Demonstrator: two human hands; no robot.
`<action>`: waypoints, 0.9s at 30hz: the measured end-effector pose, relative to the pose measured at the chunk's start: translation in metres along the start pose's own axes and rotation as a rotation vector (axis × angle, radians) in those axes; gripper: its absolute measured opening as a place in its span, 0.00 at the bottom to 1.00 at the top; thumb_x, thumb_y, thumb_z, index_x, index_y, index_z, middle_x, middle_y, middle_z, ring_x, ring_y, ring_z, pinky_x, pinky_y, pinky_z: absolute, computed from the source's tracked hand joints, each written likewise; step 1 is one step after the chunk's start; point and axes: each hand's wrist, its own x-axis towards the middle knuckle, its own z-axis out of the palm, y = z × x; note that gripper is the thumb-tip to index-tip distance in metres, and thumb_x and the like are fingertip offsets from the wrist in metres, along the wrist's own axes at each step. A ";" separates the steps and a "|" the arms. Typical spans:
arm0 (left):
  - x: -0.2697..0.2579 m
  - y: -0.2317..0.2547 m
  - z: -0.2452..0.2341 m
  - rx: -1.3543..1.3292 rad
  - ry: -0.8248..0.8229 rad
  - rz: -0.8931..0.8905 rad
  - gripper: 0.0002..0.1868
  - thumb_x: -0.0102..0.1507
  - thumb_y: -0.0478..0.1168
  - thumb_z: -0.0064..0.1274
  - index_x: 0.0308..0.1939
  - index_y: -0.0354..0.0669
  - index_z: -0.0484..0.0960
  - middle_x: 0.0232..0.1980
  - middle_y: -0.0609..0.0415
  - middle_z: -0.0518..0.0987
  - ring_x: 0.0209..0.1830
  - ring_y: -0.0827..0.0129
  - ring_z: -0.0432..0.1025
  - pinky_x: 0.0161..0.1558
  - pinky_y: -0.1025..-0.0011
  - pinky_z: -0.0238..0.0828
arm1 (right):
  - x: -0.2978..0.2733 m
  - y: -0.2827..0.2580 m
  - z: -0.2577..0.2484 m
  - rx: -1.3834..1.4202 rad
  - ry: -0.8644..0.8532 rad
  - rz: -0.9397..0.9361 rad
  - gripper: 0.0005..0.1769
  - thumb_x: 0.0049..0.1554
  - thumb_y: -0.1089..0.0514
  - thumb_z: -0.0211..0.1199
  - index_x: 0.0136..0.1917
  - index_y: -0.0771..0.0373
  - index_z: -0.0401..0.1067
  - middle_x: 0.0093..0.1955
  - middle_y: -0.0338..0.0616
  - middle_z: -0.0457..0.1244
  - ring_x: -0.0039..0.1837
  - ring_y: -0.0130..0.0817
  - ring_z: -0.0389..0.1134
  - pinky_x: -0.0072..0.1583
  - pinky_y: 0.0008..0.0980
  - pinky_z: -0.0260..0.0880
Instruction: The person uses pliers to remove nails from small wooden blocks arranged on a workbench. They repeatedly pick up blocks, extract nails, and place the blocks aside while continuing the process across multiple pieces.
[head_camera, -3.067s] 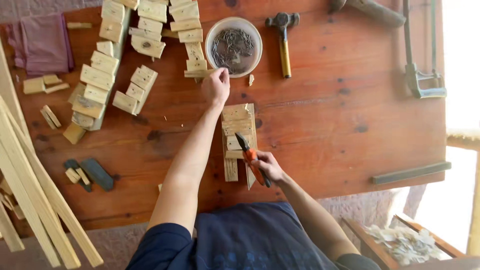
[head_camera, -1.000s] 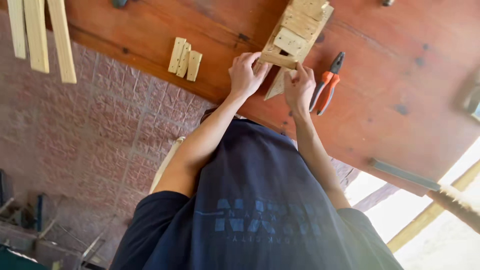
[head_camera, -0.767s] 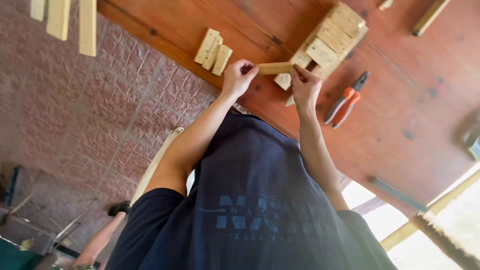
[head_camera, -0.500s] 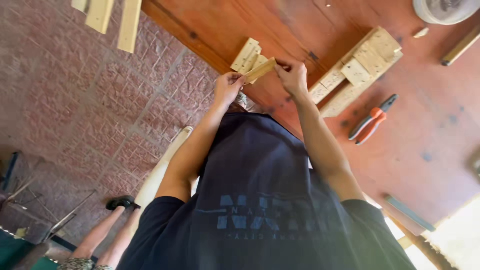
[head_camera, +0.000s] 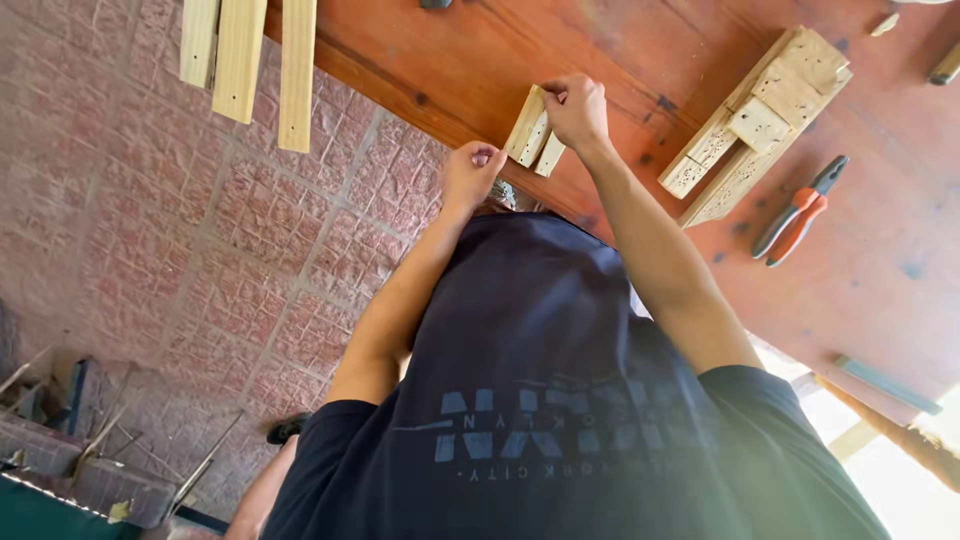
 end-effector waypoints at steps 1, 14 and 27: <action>-0.001 -0.001 0.002 0.000 -0.007 0.001 0.14 0.57 0.57 0.59 0.35 0.55 0.88 0.35 0.60 0.87 0.37 0.71 0.79 0.42 0.66 0.71 | -0.002 0.003 0.001 -0.003 0.002 0.006 0.13 0.55 0.57 0.62 0.49 0.57 0.84 0.46 0.41 0.75 0.46 0.34 0.74 0.50 0.36 0.73; 0.005 -0.008 -0.003 0.052 -0.054 0.146 0.14 0.60 0.56 0.58 0.37 0.54 0.88 0.36 0.61 0.87 0.36 0.71 0.80 0.43 0.69 0.73 | -0.043 -0.005 -0.006 -0.252 0.327 -0.367 0.03 0.56 0.65 0.63 0.40 0.64 0.74 0.41 0.46 0.64 0.43 0.44 0.66 0.36 0.42 0.68; -0.016 0.082 0.079 0.059 -0.290 0.635 0.06 0.64 0.49 0.60 0.39 0.55 0.86 0.32 0.59 0.84 0.34 0.65 0.79 0.39 0.67 0.76 | -0.157 0.060 -0.083 -0.072 0.514 -0.208 0.02 0.53 0.63 0.67 0.43 0.60 0.76 0.46 0.42 0.68 0.47 0.44 0.72 0.48 0.38 0.74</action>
